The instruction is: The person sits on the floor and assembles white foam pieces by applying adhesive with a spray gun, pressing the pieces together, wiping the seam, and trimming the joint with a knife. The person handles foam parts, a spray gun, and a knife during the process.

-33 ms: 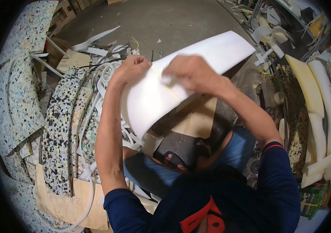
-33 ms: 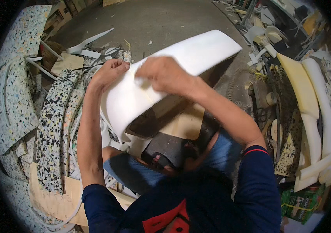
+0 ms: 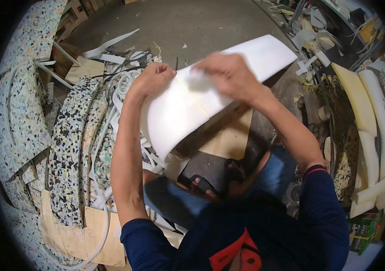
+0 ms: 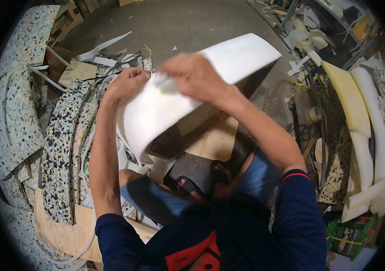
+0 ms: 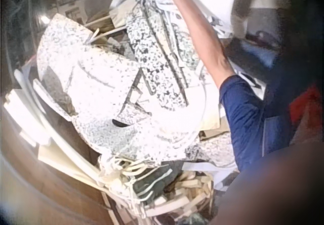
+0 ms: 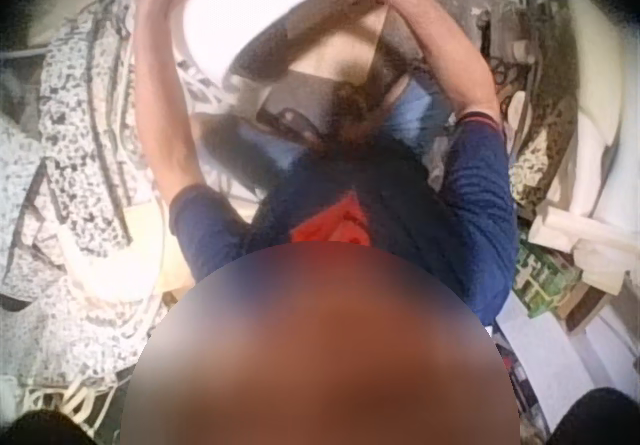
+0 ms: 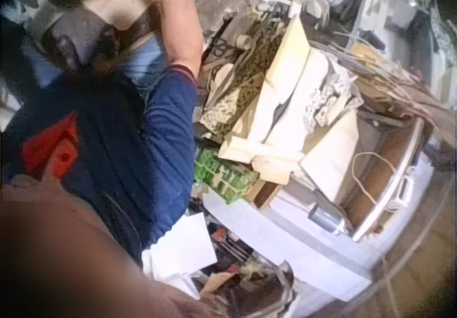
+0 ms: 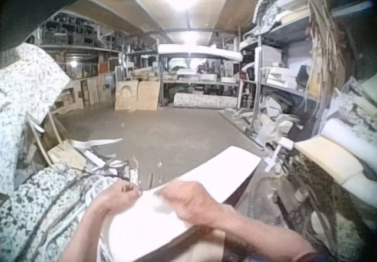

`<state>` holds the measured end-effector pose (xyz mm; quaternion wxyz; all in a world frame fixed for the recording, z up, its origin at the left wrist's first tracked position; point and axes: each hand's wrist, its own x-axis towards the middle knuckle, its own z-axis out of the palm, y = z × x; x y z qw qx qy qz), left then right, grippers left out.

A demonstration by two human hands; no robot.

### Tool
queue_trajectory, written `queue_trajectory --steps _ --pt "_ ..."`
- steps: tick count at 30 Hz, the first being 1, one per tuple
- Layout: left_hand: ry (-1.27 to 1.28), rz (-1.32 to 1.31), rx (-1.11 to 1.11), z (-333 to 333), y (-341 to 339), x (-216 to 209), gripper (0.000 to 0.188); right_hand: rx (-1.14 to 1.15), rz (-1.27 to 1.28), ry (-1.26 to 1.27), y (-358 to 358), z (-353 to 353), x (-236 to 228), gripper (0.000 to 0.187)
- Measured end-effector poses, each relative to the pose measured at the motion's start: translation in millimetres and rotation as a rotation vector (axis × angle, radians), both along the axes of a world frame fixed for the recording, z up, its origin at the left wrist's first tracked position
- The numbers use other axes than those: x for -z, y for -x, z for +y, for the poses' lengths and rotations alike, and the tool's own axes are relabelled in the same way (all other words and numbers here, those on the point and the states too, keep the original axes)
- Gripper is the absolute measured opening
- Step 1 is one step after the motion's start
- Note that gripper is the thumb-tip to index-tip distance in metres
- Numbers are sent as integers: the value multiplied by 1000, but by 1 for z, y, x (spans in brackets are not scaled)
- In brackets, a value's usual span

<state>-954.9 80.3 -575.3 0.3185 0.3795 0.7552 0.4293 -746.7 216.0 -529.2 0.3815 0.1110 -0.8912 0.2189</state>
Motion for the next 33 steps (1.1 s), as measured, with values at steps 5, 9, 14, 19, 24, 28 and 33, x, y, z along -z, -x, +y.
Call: queue_trajectory --steps 5,9,14,19,24,28,33 --pt "-67 105 -3 2 3 5 28 -96 154 -354 -17 -4 11 23" --pt "-76 55 1 7 6 6 27 -47 -36 -135 -26 10 7 27" --pt "-106 57 -65 8 3 3 24 -100 123 -349 -36 0 6 21" --pt "-82 68 2 6 -1 2 26 59 91 63 -52 10 13 21" --pt "6 128 -34 4 2 -3 23 113 -143 850 -56 37 19 25" --pt "-4 -3 -74 3 3 -4 23 223 -431 814 -58 34 26 20" --pt "-44 -217 -38 -3 4 -8 30 258 -408 576 -66 29 24 22"
